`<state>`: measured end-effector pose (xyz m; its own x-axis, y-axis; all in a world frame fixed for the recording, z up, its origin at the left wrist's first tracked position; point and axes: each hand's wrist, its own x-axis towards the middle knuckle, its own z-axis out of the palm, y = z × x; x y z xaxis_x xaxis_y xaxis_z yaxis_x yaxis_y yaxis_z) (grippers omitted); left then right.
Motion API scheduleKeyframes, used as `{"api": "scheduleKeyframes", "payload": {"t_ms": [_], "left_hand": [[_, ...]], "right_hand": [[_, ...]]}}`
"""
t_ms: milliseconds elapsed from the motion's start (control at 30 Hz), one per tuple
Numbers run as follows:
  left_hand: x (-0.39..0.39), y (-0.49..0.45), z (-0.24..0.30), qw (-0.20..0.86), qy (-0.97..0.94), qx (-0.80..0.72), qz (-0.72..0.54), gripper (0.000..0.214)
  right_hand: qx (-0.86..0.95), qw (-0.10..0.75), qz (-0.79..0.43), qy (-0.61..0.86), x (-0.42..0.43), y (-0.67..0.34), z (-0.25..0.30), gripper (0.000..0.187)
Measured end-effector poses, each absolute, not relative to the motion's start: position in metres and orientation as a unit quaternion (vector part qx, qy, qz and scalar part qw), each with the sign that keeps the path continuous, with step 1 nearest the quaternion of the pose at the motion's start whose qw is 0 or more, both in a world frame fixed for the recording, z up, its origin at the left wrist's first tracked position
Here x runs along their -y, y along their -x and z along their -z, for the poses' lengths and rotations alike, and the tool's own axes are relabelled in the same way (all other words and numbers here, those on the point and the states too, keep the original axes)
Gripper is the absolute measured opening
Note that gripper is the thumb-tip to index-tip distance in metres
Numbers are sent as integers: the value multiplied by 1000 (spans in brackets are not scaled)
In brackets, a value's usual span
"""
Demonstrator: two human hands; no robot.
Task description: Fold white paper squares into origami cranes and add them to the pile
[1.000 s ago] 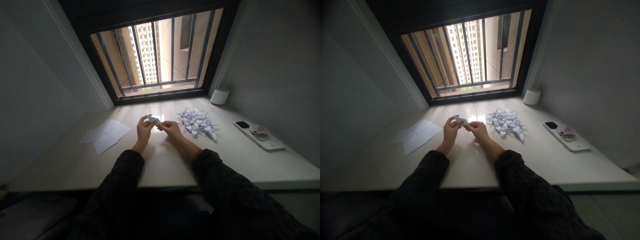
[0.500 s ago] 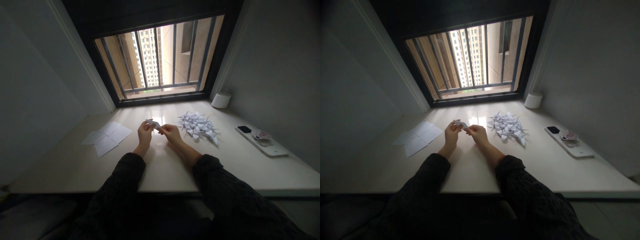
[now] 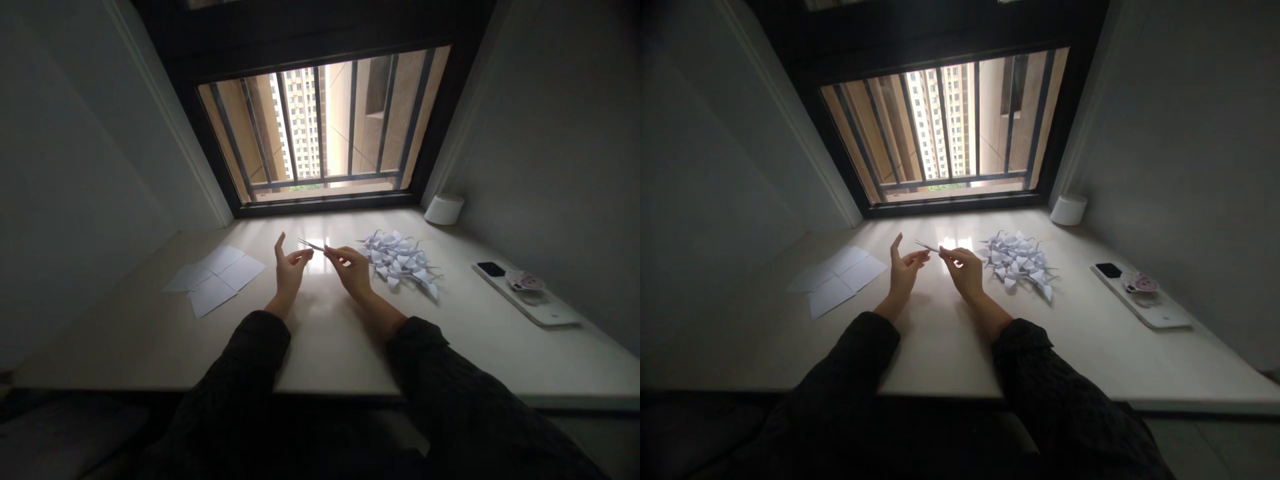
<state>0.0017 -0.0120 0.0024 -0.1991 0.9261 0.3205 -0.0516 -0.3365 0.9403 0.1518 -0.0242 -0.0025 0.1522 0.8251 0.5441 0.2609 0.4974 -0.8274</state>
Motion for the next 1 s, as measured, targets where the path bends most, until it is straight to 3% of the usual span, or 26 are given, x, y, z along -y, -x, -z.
{"api": "scheduleKeyframes", "payload": {"t_ms": [100,200,267,700,1000], "left_hand": [[15,0,-8,328,-590,-398,-621,76],[15,3,-10,284,-642,-384,-599,39],[14,4,-9,279,-649,-377,-599,26],[11,8,-6,321,-644,-365,-591,27],[7,5,-7,357,-629,-325,-609,22]], "right_hand": [[640,603,-183,439,26,-157,0,22],[651,600,-180,430,27,-157,0,20],[653,601,-181,425,27,-156,1,19],[635,613,-217,416,25,-156,0,20],[564,622,-397,371,17,-155,2,25]]}}
